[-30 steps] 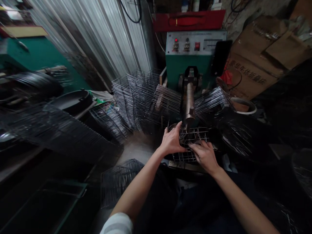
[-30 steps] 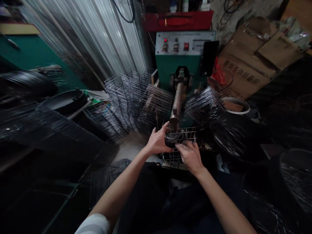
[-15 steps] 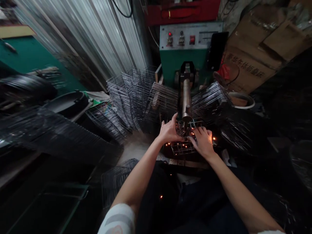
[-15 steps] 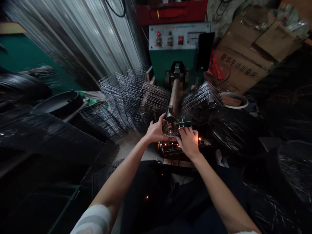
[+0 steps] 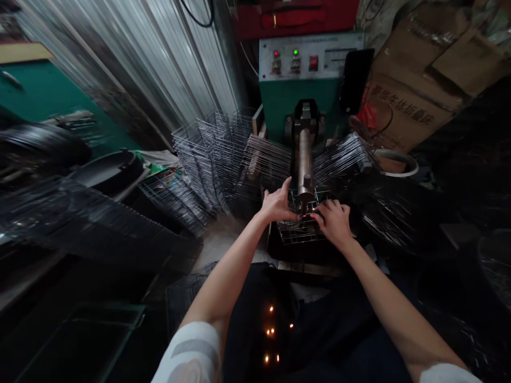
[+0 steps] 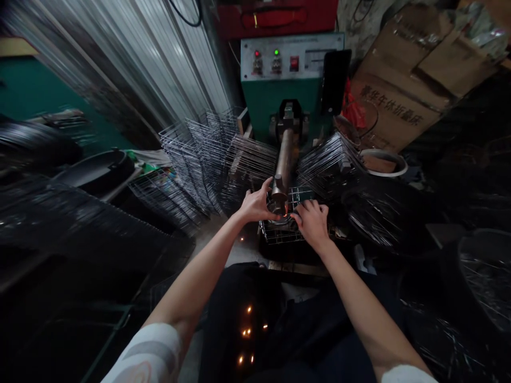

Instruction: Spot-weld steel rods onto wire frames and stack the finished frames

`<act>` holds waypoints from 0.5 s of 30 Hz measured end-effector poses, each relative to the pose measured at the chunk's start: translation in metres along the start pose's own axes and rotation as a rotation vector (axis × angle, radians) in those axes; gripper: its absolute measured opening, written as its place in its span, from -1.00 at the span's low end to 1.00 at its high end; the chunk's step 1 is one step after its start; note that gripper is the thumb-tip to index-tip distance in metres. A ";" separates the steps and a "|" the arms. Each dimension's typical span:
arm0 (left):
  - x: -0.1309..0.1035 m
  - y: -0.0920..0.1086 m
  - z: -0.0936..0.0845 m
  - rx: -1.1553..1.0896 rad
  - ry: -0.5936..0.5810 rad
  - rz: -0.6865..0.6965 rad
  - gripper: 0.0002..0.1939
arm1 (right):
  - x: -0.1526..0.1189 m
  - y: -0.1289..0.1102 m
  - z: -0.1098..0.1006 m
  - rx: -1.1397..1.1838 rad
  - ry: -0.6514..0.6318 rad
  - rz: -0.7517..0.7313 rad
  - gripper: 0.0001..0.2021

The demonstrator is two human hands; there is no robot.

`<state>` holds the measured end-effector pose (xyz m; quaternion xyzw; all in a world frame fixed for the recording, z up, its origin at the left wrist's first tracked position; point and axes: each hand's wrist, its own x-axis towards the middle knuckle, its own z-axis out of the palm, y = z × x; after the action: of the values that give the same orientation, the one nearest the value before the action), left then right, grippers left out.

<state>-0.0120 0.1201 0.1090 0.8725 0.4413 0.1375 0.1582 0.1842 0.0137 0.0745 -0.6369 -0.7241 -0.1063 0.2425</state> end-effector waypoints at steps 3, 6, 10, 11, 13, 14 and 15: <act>-0.002 0.000 0.002 -0.018 0.000 -0.001 0.37 | -0.005 0.000 -0.007 0.034 0.004 -0.004 -0.81; -0.005 -0.003 -0.003 -0.020 -0.038 0.013 0.40 | -0.033 0.018 -0.023 0.122 0.021 0.010 -0.77; -0.029 -0.010 -0.018 0.034 -0.061 0.042 0.42 | -0.123 0.095 -0.053 0.089 0.114 0.254 -0.69; -0.042 -0.011 -0.019 0.048 -0.041 0.033 0.39 | -0.155 0.118 -0.065 0.041 0.099 0.354 -0.68; -0.072 -0.020 -0.014 0.065 0.053 0.014 0.21 | -0.223 0.156 -0.097 -0.106 0.069 0.577 -0.67; -0.088 -0.028 -0.007 0.061 0.119 -0.004 0.13 | -0.256 0.170 -0.118 -0.188 0.077 0.692 -0.66; -0.103 -0.039 0.003 0.039 0.182 -0.041 0.10 | -0.286 0.181 -0.140 -0.268 0.107 0.805 -0.66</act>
<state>-0.0981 0.0580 0.0809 0.8500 0.4743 0.2046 0.1033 0.4109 -0.2706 0.0279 -0.8881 -0.3841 -0.1291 0.2169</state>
